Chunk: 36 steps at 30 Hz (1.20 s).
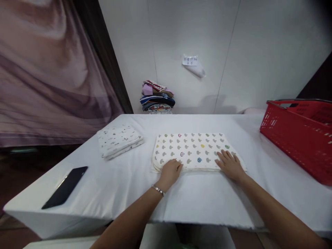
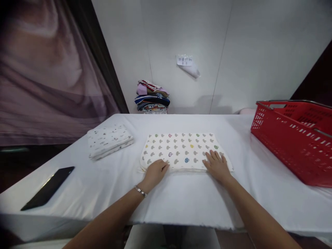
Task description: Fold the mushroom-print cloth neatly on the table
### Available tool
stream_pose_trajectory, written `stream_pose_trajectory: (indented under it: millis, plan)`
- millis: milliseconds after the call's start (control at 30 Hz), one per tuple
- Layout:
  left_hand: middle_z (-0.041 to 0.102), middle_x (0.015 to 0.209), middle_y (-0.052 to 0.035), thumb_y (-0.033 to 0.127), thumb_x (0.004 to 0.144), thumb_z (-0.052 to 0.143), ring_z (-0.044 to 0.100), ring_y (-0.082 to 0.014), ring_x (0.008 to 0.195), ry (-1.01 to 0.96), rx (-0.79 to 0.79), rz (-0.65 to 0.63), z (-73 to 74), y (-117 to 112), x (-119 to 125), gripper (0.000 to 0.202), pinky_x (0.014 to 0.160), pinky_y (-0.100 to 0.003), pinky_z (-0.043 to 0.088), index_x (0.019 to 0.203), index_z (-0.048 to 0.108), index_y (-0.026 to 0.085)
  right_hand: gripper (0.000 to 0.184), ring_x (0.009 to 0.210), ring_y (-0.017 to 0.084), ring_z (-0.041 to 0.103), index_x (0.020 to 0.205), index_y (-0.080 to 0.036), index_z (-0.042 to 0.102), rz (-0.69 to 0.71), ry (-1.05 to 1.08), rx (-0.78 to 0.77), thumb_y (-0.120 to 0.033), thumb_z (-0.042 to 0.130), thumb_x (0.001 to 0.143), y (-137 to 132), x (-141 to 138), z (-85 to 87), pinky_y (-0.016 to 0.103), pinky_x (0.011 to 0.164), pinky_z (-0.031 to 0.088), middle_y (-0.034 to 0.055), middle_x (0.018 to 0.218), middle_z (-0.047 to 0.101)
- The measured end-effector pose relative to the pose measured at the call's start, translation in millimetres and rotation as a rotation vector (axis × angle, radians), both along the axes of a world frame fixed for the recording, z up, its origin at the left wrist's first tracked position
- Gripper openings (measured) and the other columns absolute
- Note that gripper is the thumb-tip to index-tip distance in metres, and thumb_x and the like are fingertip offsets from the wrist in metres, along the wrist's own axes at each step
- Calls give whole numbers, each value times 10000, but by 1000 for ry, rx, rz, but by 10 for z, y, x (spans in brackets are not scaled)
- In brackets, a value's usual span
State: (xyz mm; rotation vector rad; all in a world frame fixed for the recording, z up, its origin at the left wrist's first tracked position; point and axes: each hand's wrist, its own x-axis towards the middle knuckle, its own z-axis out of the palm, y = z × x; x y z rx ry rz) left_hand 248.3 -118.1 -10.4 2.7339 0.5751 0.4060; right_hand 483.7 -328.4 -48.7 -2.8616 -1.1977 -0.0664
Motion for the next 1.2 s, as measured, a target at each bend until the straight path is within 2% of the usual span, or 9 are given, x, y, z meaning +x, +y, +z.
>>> stream_pose_trajectory:
  millis: [167, 300, 400, 500, 600, 733, 900, 1067, 1200]
  plan:
    - [648, 842, -49, 373, 865, 456, 589, -190, 811, 169, 38, 165, 280, 337, 222, 263, 685, -293, 413, 795, 636, 194, 549, 1382, 241, 165, 1404, -264, 336, -5, -10, -46, -477, 216, 912, 15, -38, 40, 480, 1100, 148, 35, 1504, 231]
    - [592, 1171, -89, 415, 891, 396, 523, -213, 1095, 89, 125, 30, 394, 562, 669, 349, 899, -328, 399, 1067, 597, 191, 544, 1379, 236, 177, 1405, -254, 339, -8, -45, -47, -465, 220, 917, 20, -29, 5, 468, 1100, 157, 35, 1501, 239]
    - [406, 1414, -78, 480, 891, 353, 322, -228, 1313, 108, 142, -113, 331, 701, 1019, 477, 1077, -398, 237, 1265, 477, 211, 540, 1375, 237, 194, 1401, -238, 350, 15, -110, -38, -452, 247, 916, 2, -10, -54, 461, 1102, 149, 42, 1493, 259]
    - [282, 1489, -61, 574, 871, 276, 192, -260, 1376, 230, 97, 5, 170, 916, 1187, 606, 1111, -485, 117, 1355, 386, 227, 535, 1372, 238, 204, 1397, -235, 357, 40, -147, -14, -450, 256, 917, -15, 5, -89, 464, 1096, 158, 46, 1487, 273]
    - [194, 1519, -51, 619, 855, 188, 135, -256, 1394, 312, 42, 165, -11, 1155, 1170, 694, 1115, -503, 79, 1420, 279, 226, 528, 1374, 232, 198, 1400, -246, 346, 52, -134, 4, -450, 241, 924, -18, 5, -90, 468, 1087, 179, 41, 1489, 269]
    - [151, 1528, -27, 654, 834, 140, 96, -237, 1403, 297, 49, 170, -152, 1293, 1115, 743, 1126, -487, 59, 1440, 231, 233, 531, 1376, 231, 192, 1403, -257, 340, 45, -107, -2, -460, 235, 924, -22, -5, -66, 470, 1090, 173, 34, 1494, 256]
    - [174, 1523, -35, 658, 831, 121, 107, -235, 1401, 267, 90, 168, -198, 1277, 1149, 753, 1125, -491, 61, 1435, 252, 228, 552, 1378, 253, 178, 1412, -247, 317, 29, 33, -69, -479, 242, 917, 31, 7, 99, 493, 1083, 171, 58, 1502, 233]
    - [200, 1516, -50, 651, 838, 124, 121, -250, 1397, 238, 117, 164, -215, 1282, 1155, 751, 1119, -513, 71, 1430, 269, 212, 609, 1398, 239, 78, 1433, -216, 259, 101, 103, -16, -528, 228, 911, 580, 139, 440, 492, 1094, 121, 77, 1525, 134]
    - [207, 1515, -38, 639, 847, 136, 115, -245, 1399, 221, 121, 167, -226, 1286, 1133, 727, 1121, -501, 71, 1429, 269, 225, 640, 1400, 229, 44, 1441, -179, 228, 145, 113, 5, -543, 201, 915, 1101, 484, 493, 475, 1102, 76, 91, 1529, 103]
